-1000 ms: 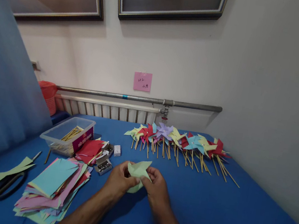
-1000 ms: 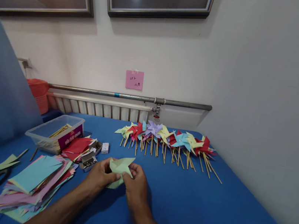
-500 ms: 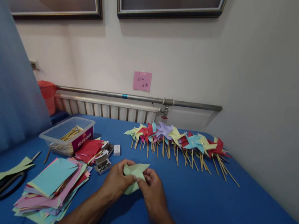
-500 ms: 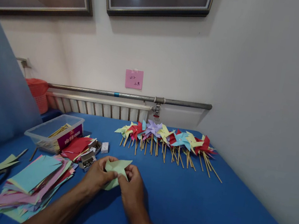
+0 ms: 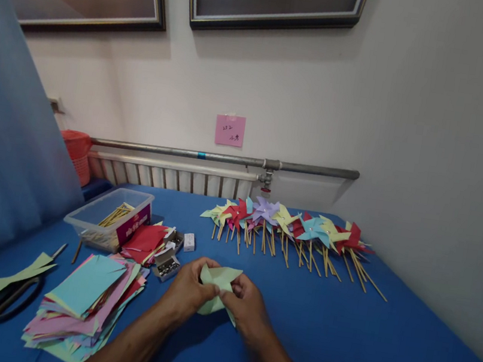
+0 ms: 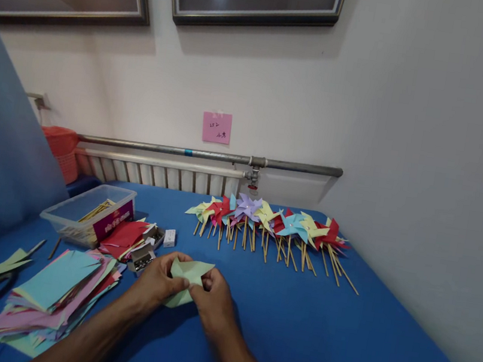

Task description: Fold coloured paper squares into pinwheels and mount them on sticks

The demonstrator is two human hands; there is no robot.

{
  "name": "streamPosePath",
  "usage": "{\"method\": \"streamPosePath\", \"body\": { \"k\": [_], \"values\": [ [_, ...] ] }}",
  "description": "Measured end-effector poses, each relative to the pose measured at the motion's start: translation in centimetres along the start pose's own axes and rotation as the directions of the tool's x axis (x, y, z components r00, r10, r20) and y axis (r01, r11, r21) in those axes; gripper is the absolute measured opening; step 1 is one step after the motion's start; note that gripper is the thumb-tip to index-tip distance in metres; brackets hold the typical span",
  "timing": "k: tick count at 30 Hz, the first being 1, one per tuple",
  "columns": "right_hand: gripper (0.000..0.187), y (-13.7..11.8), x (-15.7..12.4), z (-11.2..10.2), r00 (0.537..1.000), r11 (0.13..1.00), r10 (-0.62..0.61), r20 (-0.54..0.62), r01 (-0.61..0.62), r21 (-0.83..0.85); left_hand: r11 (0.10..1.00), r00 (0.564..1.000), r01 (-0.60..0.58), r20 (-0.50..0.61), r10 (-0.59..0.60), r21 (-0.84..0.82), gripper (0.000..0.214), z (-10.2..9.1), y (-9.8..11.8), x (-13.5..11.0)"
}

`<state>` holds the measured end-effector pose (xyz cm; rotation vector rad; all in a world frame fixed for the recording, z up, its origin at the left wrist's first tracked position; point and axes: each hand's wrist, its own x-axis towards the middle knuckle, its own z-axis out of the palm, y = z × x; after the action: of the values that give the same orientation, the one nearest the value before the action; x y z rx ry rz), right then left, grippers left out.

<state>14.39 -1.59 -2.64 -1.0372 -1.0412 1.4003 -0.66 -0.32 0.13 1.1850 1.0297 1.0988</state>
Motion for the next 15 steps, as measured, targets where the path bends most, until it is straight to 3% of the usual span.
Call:
{"method": "streamPosePath", "body": {
  "k": [5,10,15],
  "values": [
    [0.034,-0.1,-0.2,0.1,1.0,1.0,-0.003,-0.016,0.003,0.015,1.0,1.0,-0.002,-0.006,0.002,0.008,0.038,0.0,-0.1,0.1],
    [0.036,-0.6,-0.7,0.4,0.998,0.999,-0.017,-0.059,0.018,0.03,0.995,1.0,-0.016,-0.026,0.014,-0.095,0.039,-0.1,0.2,0.0],
    [0.039,-0.4,-0.5,0.6,0.994,0.998,-0.047,-0.094,0.051,0.035,0.993,0.978,-0.099,-0.189,0.086,-0.059,0.04,-0.7,1.2,-0.2]
  ]
}}
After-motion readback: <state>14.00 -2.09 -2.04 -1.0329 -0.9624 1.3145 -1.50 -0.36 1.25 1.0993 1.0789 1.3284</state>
